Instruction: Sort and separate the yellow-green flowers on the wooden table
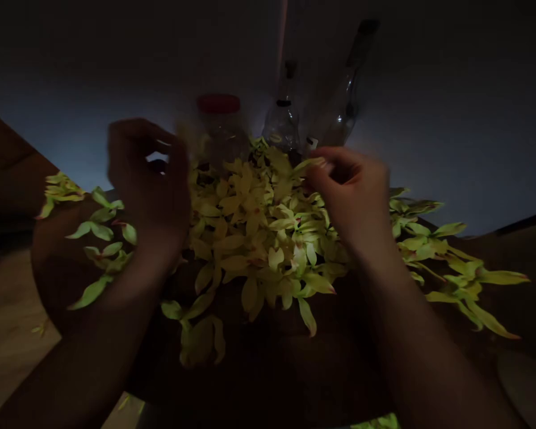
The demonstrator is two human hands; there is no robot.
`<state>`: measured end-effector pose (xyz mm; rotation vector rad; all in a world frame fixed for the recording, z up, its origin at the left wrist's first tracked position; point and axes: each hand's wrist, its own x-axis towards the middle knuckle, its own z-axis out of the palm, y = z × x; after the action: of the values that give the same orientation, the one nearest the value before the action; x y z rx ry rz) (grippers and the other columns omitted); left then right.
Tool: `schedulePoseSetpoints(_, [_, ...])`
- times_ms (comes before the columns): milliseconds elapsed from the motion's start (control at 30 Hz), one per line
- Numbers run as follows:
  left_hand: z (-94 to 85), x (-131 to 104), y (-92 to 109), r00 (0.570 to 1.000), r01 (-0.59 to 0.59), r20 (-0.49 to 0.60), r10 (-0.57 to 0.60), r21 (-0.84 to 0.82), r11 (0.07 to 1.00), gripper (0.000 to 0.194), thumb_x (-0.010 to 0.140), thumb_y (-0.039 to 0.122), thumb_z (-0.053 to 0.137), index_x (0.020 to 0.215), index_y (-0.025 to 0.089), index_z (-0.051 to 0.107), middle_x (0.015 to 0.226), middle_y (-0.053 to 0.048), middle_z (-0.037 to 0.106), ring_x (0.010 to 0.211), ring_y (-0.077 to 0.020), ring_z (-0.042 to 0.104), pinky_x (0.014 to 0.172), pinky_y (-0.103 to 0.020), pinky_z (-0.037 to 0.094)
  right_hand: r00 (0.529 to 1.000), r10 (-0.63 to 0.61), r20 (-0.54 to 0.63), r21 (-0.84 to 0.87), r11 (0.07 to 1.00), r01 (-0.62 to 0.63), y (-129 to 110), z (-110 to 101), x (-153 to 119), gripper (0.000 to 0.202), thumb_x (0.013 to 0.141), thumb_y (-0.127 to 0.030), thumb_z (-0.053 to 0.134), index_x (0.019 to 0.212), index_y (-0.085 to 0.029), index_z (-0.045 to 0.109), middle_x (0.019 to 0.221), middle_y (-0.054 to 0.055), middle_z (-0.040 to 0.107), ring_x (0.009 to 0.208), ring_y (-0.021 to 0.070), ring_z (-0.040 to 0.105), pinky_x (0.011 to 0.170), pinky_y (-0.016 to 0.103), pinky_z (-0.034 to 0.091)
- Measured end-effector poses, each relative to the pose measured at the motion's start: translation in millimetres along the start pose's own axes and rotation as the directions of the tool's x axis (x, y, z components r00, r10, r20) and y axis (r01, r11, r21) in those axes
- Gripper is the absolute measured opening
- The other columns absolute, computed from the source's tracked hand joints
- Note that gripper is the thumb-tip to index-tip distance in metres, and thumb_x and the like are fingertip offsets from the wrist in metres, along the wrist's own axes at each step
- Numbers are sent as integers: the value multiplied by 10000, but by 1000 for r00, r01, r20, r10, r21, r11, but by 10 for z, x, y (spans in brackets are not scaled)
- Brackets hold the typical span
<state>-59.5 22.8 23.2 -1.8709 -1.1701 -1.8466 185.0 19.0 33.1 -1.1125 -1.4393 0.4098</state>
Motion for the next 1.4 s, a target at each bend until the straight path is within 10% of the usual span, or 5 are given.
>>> schedulePoseSetpoints(267, [310, 155, 431, 876, -275, 369, 310, -146, 950, 129, 935, 336, 736, 907, 217, 694, 889, -13, 735, 812, -159, 691, 708, -286, 533, 976, -36, 217, 105, 994, 13, -200, 46, -132, 201, 903, -353, 690, 999, -199, 778, 880, 12, 780, 785, 171, 734, 693, 286, 555])
schedulePoseSetpoints(767, [431, -105, 537, 908, 158, 413, -65, -195, 968, 206, 959, 402, 685, 896, 233, 783, 886, -4, 783, 752, -155, 720, 785, -251, 576, 959, 216, 185, 270, 927, -261, -124, 71, -145, 192, 806, -362, 788, 933, -221, 759, 808, 4, 771, 721, 154, 715, 689, 284, 577])
schedulePoseSetpoints(1400, [342, -44, 410, 755, 512, 580, -306, -231, 827, 49, 843, 267, 761, 839, 232, 796, 847, 6, 779, 751, -169, 724, 681, -229, 571, 927, 202, 316, 412, 851, -325, -105, 116, -193, 156, 773, -229, 801, 923, -252, 762, 854, -24, 754, 785, 127, 694, 768, 253, 559])
